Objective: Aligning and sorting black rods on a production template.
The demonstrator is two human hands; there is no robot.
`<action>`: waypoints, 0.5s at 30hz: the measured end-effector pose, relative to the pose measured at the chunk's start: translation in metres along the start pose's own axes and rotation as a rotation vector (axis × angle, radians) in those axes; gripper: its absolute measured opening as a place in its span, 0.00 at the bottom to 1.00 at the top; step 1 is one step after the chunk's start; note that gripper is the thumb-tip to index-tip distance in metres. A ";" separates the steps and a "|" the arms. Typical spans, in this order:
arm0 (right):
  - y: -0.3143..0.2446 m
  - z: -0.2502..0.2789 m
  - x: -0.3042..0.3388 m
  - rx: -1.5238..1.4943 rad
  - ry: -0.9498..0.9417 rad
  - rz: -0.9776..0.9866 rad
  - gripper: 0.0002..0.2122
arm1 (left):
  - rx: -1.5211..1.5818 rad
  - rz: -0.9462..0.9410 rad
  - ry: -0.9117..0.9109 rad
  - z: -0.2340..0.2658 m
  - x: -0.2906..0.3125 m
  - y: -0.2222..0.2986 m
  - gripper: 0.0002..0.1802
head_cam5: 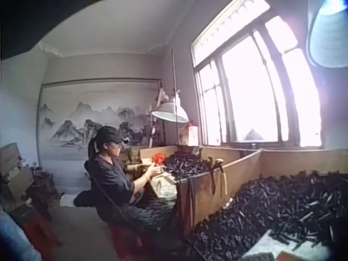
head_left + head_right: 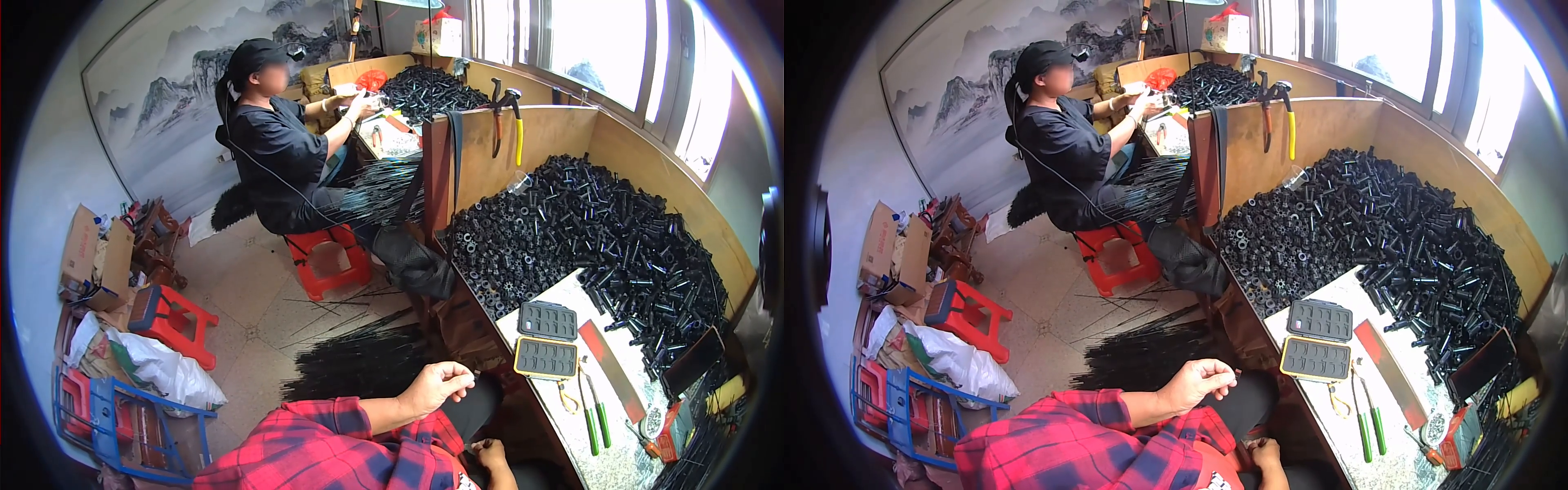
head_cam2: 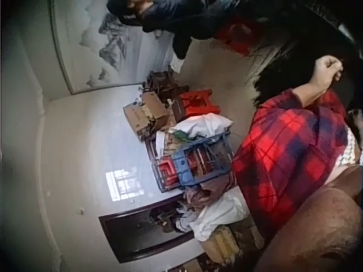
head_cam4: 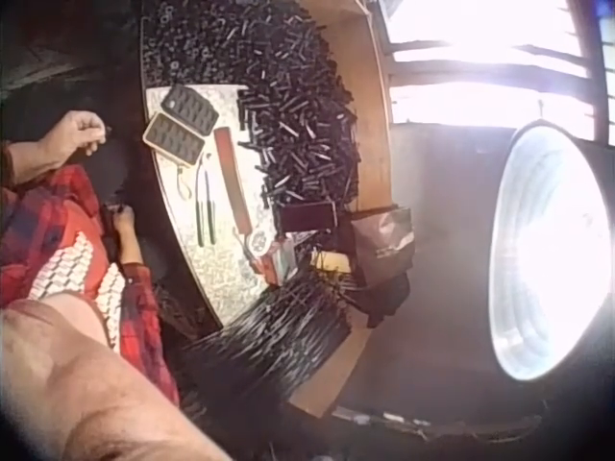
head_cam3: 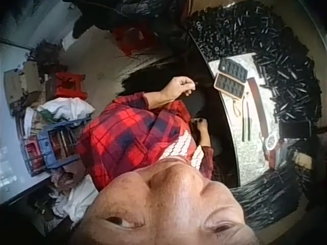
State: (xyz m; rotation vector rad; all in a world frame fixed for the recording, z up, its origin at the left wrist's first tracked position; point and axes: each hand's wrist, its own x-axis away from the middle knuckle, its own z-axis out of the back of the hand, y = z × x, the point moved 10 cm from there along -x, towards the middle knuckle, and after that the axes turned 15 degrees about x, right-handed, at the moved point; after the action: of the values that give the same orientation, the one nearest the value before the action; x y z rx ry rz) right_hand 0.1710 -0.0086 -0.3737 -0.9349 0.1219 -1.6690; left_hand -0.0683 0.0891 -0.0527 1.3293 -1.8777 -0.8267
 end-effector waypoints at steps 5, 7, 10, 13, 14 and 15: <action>0.008 -0.009 -0.007 -0.016 -0.024 0.006 0.05 | -0.002 0.015 0.007 0.000 0.000 0.001 0.09; 0.011 -0.013 -0.009 -0.030 -0.044 0.005 0.05 | -0.005 0.018 0.007 -0.001 0.001 0.001 0.09; 0.013 -0.015 -0.011 -0.036 -0.040 0.027 0.05 | -0.010 0.024 0.009 -0.001 0.001 0.001 0.09; 0.014 -0.016 -0.011 -0.042 -0.047 0.014 0.05 | -0.007 0.028 0.009 -0.001 0.001 0.001 0.09; 0.012 -0.016 -0.010 -0.041 -0.048 0.017 0.05 | -0.006 0.025 0.011 0.000 0.001 0.001 0.09; 0.010 -0.015 -0.010 -0.041 -0.050 0.020 0.05 | -0.006 0.021 0.014 0.000 0.001 0.001 0.10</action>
State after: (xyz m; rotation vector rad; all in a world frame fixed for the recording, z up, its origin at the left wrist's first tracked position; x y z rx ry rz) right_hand 0.1694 -0.0094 -0.3939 -1.0021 0.1315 -1.6289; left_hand -0.0692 0.0880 -0.0520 1.3059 -1.8745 -0.8098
